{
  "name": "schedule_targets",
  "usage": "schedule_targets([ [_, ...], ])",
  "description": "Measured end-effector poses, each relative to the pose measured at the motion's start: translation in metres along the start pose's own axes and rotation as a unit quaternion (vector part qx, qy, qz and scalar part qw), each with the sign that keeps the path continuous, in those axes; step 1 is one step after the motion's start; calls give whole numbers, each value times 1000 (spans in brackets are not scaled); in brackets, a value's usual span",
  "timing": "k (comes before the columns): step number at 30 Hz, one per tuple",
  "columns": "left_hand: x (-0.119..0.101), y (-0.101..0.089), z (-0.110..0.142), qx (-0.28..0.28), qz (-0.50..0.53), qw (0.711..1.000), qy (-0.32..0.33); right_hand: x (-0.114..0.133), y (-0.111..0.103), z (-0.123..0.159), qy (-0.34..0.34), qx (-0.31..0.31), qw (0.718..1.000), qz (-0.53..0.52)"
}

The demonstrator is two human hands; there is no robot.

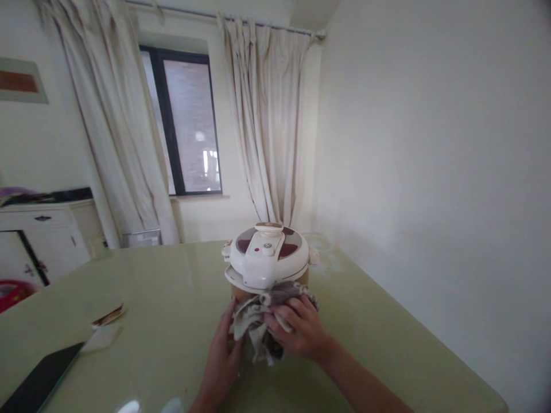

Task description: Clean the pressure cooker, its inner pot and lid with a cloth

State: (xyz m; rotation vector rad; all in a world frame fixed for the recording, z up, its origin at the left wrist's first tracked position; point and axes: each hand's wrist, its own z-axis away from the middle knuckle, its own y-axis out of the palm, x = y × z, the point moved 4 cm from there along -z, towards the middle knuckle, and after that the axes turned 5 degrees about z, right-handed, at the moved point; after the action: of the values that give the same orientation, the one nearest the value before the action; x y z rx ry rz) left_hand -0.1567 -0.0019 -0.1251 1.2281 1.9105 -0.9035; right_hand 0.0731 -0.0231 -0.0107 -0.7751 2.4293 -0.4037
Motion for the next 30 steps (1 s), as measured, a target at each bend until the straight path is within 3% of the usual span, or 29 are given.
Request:
schedule_targets([
  [3, 0, 4, -1, 30, 36, 998, -43, -32, 2, 36, 116, -59, 991, -35],
  [5, 1, 3, -1, 28, 35, 997, -57, -56, 9, 54, 261, -111, 954, -93],
  [7, 1, 2, -2, 26, 34, 997, -61, -80, 22, 68, 438, -123, 873, -177],
  [9, 3, 2, -2, 33, 34, 997, -65, -101, 38, 76, 581, -97, 757, -283],
  [11, 3, 1, -2, 39, 31, 996, -69, -123, 45, 74, 646, -77, 667, -363],
  [12, 3, 1, -2, 40, 29, 996, -69, -135, 44, 69, 658, -85, 643, -383],
  [14, 2, 1, -2, 36, 23, 997, -68, -163, 35, 54, 656, -120, 637, -386],
  [15, 0, 1, -2, 35, 20, 997, -67, -176, 29, 44, 642, -129, 651, -384],
  [16, -1, 1, -2, 33, 18, 997, -66, -187, 25, 31, 614, -108, 683, -380],
  [18, -4, 1, -3, 31, 15, 997, -69, -201, 19, 6, 555, -12, 745, -369],
  [20, -6, 2, -3, 31, 16, 997, -75, -206, 14, -10, 518, 84, 778, -346],
  [25, -3, 3, -2, 35, 17, 997, -73, -194, -5, -20, 459, 266, 809, -255],
  [28, -2, 3, -1, 39, 18, 996, -80, -191, -10, -23, 438, 297, 821, -214],
  [30, -4, 3, -1, 40, 24, 995, -85, -198, -3, -26, 462, 296, 812, -197],
])
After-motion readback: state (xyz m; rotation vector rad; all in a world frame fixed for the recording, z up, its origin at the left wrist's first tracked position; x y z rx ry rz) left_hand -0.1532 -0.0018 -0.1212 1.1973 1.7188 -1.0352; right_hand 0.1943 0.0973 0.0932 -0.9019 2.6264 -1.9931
